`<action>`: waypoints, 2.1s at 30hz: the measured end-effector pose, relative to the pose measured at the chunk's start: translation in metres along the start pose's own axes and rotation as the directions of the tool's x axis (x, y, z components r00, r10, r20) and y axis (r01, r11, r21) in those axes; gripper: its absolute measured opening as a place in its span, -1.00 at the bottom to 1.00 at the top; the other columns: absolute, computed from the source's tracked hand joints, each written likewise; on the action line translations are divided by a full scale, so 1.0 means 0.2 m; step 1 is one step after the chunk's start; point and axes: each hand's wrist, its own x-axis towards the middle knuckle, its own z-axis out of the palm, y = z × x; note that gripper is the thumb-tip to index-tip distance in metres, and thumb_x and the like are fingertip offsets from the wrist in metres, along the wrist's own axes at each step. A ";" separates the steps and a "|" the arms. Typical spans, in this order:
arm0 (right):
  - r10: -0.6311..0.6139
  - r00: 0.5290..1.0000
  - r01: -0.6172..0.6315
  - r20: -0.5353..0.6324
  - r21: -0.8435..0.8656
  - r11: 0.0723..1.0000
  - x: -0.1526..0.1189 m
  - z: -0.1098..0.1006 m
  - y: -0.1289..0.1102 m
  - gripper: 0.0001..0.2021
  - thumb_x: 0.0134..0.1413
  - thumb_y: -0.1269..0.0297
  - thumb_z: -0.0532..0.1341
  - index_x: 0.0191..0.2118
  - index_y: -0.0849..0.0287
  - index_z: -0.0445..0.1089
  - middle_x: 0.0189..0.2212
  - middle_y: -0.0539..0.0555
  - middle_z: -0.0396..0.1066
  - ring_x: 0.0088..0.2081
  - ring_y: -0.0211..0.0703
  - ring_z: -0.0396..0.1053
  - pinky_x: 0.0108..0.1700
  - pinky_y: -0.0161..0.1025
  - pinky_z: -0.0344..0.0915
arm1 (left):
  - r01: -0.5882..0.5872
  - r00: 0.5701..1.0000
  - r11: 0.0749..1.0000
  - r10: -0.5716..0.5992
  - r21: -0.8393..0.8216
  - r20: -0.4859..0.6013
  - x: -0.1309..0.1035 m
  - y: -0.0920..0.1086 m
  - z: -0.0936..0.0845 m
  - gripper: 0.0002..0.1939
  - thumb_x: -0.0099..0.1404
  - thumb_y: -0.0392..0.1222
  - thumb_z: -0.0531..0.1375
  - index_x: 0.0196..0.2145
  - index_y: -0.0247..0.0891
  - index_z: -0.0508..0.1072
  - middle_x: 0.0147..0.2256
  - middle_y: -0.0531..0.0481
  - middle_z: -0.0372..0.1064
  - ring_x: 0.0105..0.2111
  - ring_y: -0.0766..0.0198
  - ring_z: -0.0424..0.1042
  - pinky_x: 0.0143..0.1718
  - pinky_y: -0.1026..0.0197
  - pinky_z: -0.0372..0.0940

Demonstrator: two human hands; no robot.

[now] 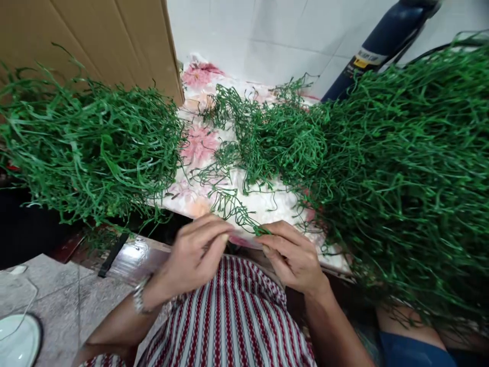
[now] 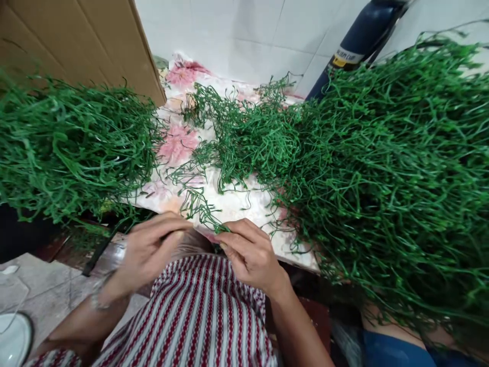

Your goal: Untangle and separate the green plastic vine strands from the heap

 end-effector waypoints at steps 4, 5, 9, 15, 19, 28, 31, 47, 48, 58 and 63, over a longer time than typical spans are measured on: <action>0.033 0.999 -0.033 0.016 -0.035 0.999 -0.10 0.03 0.03 -0.69 0.00 0.55 0.11 -0.14 0.15 0.41 -0.30 0.14 0.41 -0.31 -0.17 0.38 -0.30 -0.21 0.38 | 0.197 0.980 0.973 -0.196 -0.120 0.015 -0.03 -0.08 0.24 -0.87 0.28 -0.32 0.05 -0.36 -0.27 0.39 -0.45 -0.01 0.37 -0.42 0.31 0.37 -0.40 0.24 0.30; 0.031 0.999 -0.030 0.022 -0.046 0.998 -0.12 0.04 0.04 -0.68 0.00 0.55 0.09 -0.13 0.15 0.40 -0.29 0.14 0.41 -0.30 -0.17 0.38 -0.30 -0.21 0.38 | 0.177 0.982 0.980 -0.182 -0.093 -0.044 -0.04 -0.09 0.26 -0.89 0.27 -0.33 0.06 -0.37 -0.27 0.38 -0.46 -0.01 0.35 -0.43 0.31 0.35 -0.39 0.24 0.29; 0.018 0.998 -0.014 0.054 -0.073 0.997 -0.17 0.03 0.07 -0.68 -0.03 0.58 0.08 -0.17 0.16 0.41 -0.31 0.14 0.40 -0.32 -0.16 0.35 -0.32 -0.19 0.36 | -0.068 0.967 0.970 0.122 0.233 -0.224 -0.01 -0.10 0.20 -0.78 0.15 -0.44 0.12 -0.24 -0.26 0.40 -0.34 -0.08 0.36 -0.28 0.22 0.35 -0.24 0.14 0.30; 0.000 0.994 0.002 0.111 -0.016 1.000 -0.17 0.03 0.06 -0.72 -0.04 0.58 0.09 -0.22 0.18 0.39 -0.36 0.12 0.40 -0.34 -0.16 0.35 -0.31 -0.18 0.33 | -0.413 0.890 0.838 0.288 0.356 0.354 0.15 -0.12 0.16 -0.71 0.12 -0.48 0.06 -0.22 -0.28 0.41 -0.18 -0.10 0.42 -0.04 0.11 0.28 0.09 -0.07 0.11; 0.176 0.982 -0.172 -0.068 0.065 0.983 -0.19 0.03 0.06 -0.71 0.01 0.53 0.14 -0.12 0.13 0.32 -0.34 0.06 0.42 -0.34 -0.21 0.39 -0.27 -0.23 0.36 | -0.372 0.888 0.890 0.258 0.265 0.381 0.16 -0.15 0.19 -0.80 0.12 -0.47 0.04 -0.38 -0.28 0.40 -0.41 -0.02 0.38 -0.24 0.21 0.31 0.09 -0.05 0.13; 0.412 0.908 -0.393 -0.071 0.193 0.899 -0.18 0.04 0.03 -0.71 0.08 0.41 0.16 -0.05 0.10 0.26 -0.23 0.03 0.41 -0.28 -0.27 0.43 -0.20 -0.33 0.37 | -0.312 0.925 0.927 0.246 0.208 0.289 0.13 -0.07 0.22 -0.83 0.20 -0.32 0.10 -0.23 -0.25 0.38 -0.33 -0.03 0.41 -0.22 0.19 0.34 0.11 -0.11 0.09; 0.447 0.891 -0.420 -0.077 0.232 0.877 -0.17 0.05 0.02 -0.71 0.08 0.40 0.18 -0.05 0.10 0.26 -0.29 0.01 0.40 -0.32 -0.28 0.42 -0.22 -0.32 0.36 | -0.288 0.933 0.948 0.246 0.134 0.262 0.12 -0.05 0.24 -0.88 0.21 -0.31 0.11 -0.26 -0.25 0.38 -0.37 -0.02 0.40 -0.29 0.23 0.35 0.01 -0.03 0.19; 0.652 0.750 -0.522 -0.108 0.507 0.685 -0.18 0.00 0.04 -0.84 -0.01 0.39 0.24 -0.24 0.16 0.36 -0.44 -0.03 0.36 -0.48 -0.36 0.33 -0.45 -0.42 0.30 | -0.198 0.970 0.973 0.177 0.118 0.168 0.08 -0.06 0.25 -0.92 0.22 -0.31 0.13 -0.31 -0.25 0.40 -0.42 -0.02 0.37 -0.38 0.25 0.33 -0.31 0.14 0.17; 0.671 0.737 -0.528 -0.077 0.553 0.644 -0.18 0.00 0.04 -0.85 -0.01 0.38 0.24 -0.24 0.17 0.35 -0.47 -0.05 0.34 -0.53 -0.39 0.30 -0.51 -0.43 0.27 | -0.195 0.968 0.976 0.174 0.102 0.181 0.08 -0.06 0.25 -0.91 0.23 -0.31 0.11 -0.31 -0.25 0.40 -0.41 -0.02 0.39 -0.38 0.26 0.33 -0.31 0.14 0.16; 0.267 0.844 -0.334 -0.465 -0.068 0.940 -0.16 0.00 0.01 -0.77 0.03 0.34 0.19 -0.14 0.08 0.34 -0.19 0.14 0.35 -0.11 -0.01 0.31 -0.06 -0.02 0.29 | -0.074 0.995 0.996 0.077 -0.051 0.063 0.09 -0.05 0.23 -0.90 0.16 -0.42 0.13 -0.41 -0.25 0.36 -0.50 0.05 0.35 -0.44 0.30 0.32 -0.33 0.17 0.18; 0.015 0.987 -0.037 -0.161 -0.137 0.990 -0.12 0.04 -0.01 -0.77 0.00 0.40 0.22 -0.16 0.09 0.32 -0.31 0.07 0.41 -0.27 -0.13 0.35 -0.18 -0.11 0.30 | 0.002 0.992 0.990 0.015 -0.142 0.124 0.10 -0.05 0.23 -0.91 0.19 -0.37 0.12 -0.45 -0.26 0.34 -0.50 0.05 0.33 -0.44 0.30 0.29 -0.33 0.17 0.17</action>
